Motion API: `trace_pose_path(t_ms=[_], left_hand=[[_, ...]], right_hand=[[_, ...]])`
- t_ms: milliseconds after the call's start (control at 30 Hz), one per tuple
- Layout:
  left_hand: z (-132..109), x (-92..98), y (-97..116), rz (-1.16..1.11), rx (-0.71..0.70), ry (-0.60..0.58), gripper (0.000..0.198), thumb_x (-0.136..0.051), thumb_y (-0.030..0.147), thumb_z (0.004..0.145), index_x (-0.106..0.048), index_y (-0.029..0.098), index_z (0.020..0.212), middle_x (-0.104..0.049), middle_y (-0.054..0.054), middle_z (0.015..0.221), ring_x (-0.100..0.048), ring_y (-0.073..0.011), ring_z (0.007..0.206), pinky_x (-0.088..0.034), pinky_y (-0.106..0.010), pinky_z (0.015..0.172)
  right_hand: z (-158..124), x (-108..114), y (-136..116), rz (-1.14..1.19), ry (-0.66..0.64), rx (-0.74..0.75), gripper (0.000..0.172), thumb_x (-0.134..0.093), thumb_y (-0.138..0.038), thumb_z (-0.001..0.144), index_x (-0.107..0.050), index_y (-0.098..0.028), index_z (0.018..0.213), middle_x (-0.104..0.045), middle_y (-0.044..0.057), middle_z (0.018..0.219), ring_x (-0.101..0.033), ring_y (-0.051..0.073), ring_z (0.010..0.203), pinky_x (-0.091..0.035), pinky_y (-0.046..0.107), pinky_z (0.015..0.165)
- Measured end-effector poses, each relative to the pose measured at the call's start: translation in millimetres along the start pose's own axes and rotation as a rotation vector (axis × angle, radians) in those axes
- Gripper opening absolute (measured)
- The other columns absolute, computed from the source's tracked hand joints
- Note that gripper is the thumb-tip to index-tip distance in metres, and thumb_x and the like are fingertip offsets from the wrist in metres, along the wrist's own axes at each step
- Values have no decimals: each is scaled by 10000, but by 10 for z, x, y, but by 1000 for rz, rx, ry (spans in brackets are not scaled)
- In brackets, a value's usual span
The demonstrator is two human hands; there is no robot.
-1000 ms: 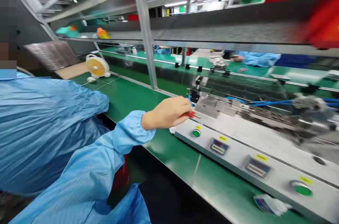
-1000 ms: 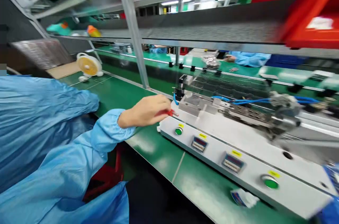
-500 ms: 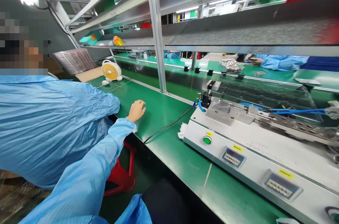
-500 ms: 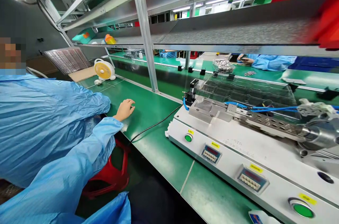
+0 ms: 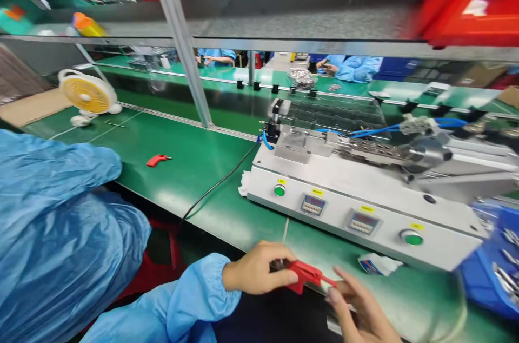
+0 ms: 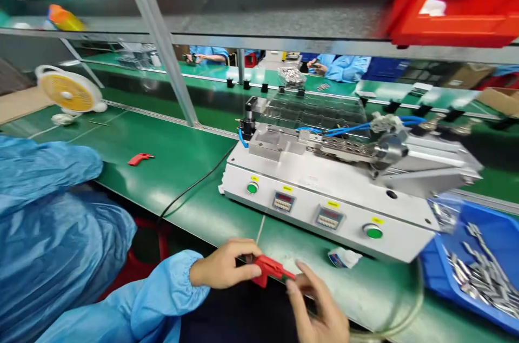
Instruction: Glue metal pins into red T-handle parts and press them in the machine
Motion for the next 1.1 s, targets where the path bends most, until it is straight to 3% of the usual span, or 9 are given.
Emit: trace_pose_path(t_ms=[100, 167, 200, 267, 367, 567, 800, 967, 1100], left_hand=[[7, 123, -112, -192, 130, 76, 364, -672, 573, 932, -760, 221, 955, -756, -73, 876, -684, -235, 784, -593, -364, 754], [-41, 122, -187, -316, 203, 105, 359, -697, 593, 905, -755, 243, 962, -776, -74, 910, -712, -259, 815, -608, -386, 772], [-80, 101, -224, -359, 236, 112, 361, -710, 597, 896, -753, 246, 968, -785, -74, 925, -726, -265, 831, -614, -390, 789], [-157, 62, -299, -391, 288, 124, 376, -727, 596, 889, -751, 234, 987, -792, -68, 943, -745, -259, 859, -621, -380, 823], [-189, 27, -393, -382, 323, 99, 402, -746, 598, 882, -752, 213, 998, -786, -57, 927, -751, -232, 846, -626, -336, 803], [-81, -45, -355, -360, 300, -4, 363, -744, 563, 893, -754, 211, 982, -779, -45, 904, -747, -214, 811, -629, -309, 764], [-61, 24, -319, -320, 265, 47, 368, -757, 552, 881, -741, 191, 947, -756, -45, 844, -704, -193, 753, -595, -292, 731], [-45, 90, -317, -394, 263, 126, 436, -770, 605, 869, -725, 177, 932, -744, -41, 814, -691, -176, 722, -581, -280, 705], [-31, 156, -281, -437, 247, 201, 501, -760, 668, 854, -705, 176, 929, -744, -47, 814, -683, -170, 695, -583, -277, 668]], right_hand=[[-104, 505, 90, -131, 476, 70, 453, -842, -491, 820, -657, -279, 1175, -646, 33, 843, -667, 236, 694, -639, 470, 788], [-114, 619, 97, -192, 537, 86, 629, -891, -465, 773, -575, -298, 1291, -662, 82, 1041, -709, 272, 839, -639, 480, 794], [-97, 615, 91, -222, 512, 89, 679, -876, -491, 785, -541, -299, 1344, -659, 111, 1138, -721, 294, 919, -642, 474, 788], [-34, 510, 146, -260, 376, 23, 571, -748, -526, 899, -545, -290, 1378, -652, 149, 1263, -709, 330, 1084, -639, 475, 839], [32, 333, 286, -274, 245, -17, 444, -678, -424, 942, -600, -236, 1337, -647, 150, 1263, -708, 293, 1059, -631, 437, 831], [87, 217, 490, -329, 237, -80, 473, -695, -339, 911, -621, -221, 1363, -630, 139, 1246, -680, 252, 1001, -616, 417, 835], [236, 40, 381, -470, 63, 65, 360, -657, -304, 927, -697, -239, 1278, -656, 147, 1239, -637, 327, 1155, -566, 535, 1017], [245, -98, 212, -483, -60, 250, 455, -499, -196, 975, -655, -255, 1399, -638, 150, 1353, -591, 334, 1286, -519, 578, 1096], [286, -248, 186, -497, -187, 274, 472, -511, -187, 961, -669, -272, 1398, -626, 148, 1337, -604, 334, 1241, -537, 571, 1061]])
Point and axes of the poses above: each hand's wrist, its own z-axis towards the middle knuckle, its own x-axis out of the back of the hand, y = z × x, the point moved 7 cm from there along z, towards the middle knuckle
